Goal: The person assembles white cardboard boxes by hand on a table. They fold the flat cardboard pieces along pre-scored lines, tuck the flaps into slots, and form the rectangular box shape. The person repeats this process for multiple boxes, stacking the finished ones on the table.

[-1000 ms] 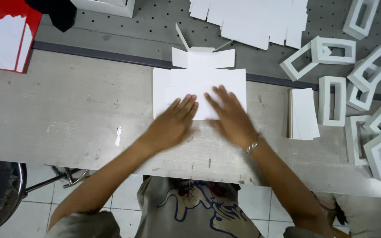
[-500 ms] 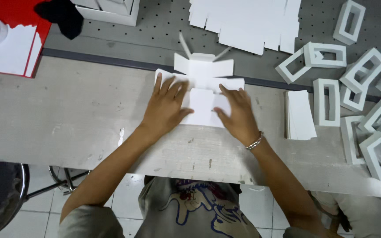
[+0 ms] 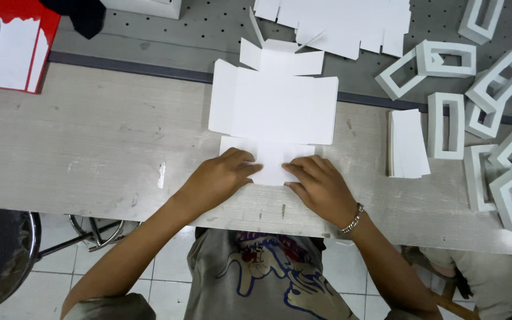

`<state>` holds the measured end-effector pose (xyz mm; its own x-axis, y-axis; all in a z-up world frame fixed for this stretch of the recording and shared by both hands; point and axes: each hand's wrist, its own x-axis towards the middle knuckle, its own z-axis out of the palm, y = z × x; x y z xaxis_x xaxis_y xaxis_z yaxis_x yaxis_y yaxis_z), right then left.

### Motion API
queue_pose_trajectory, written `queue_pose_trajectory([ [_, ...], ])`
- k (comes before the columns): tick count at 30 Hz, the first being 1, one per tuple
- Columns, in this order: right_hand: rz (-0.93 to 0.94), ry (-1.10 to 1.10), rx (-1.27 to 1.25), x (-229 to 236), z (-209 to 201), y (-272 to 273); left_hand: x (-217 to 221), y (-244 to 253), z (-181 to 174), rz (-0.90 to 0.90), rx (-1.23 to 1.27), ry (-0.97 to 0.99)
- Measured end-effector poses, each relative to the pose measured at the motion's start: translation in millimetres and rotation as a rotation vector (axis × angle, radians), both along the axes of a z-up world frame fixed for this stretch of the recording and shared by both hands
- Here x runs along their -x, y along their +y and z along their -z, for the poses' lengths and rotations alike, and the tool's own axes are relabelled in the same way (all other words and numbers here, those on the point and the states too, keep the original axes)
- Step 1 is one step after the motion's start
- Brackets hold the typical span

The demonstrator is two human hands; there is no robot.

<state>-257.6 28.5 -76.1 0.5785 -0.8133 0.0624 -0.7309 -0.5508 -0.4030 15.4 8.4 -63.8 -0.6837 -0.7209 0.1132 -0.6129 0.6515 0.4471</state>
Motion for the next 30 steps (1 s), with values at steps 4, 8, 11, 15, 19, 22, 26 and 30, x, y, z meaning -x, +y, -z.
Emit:
queue_pose_trajectory([
  [4, 0.073, 0.057, -0.073, -2.9, 21.8, -17.0, 8.6, -20.1, 12.8, -0.076, -0.061, -0.058],
  [8, 0.324, 0.150, 0.219, -15.5, 16.4, -33.1, 19.8, -47.5, 30.8, -0.121, 0.183, -0.069],
  [11, 0.301, 0.131, 0.391, -16.4, 27.7, -42.9, 23.3, -53.1, 36.2, -0.065, 0.223, -0.004],
  [15, 0.135, -0.040, 0.229, -21.8, 45.6, -29.6, 18.5, -36.1, 51.7, 0.079, 0.229, 0.075],
  [19, 0.077, 0.292, -0.192, -38.9, 6.4, 2.5, 7.1, 1.4, 39.4, 0.120, 0.020, -0.012],
  [22, 0.031, 0.280, -0.260, -50.9, 8.3, 8.7, 8.9, 8.1, 35.7, 0.075, 0.040, -0.044],
  [26, -0.039, 0.278, -0.230, -49.1, 6.7, 2.0, 8.4, 3.7, 43.7, 0.072, 0.021, -0.030],
  [30, 0.013, -0.001, -0.014, -25.8, 18.5, -13.3, 11.6, -16.1, 60.5, -0.002, 0.081, 0.033],
])
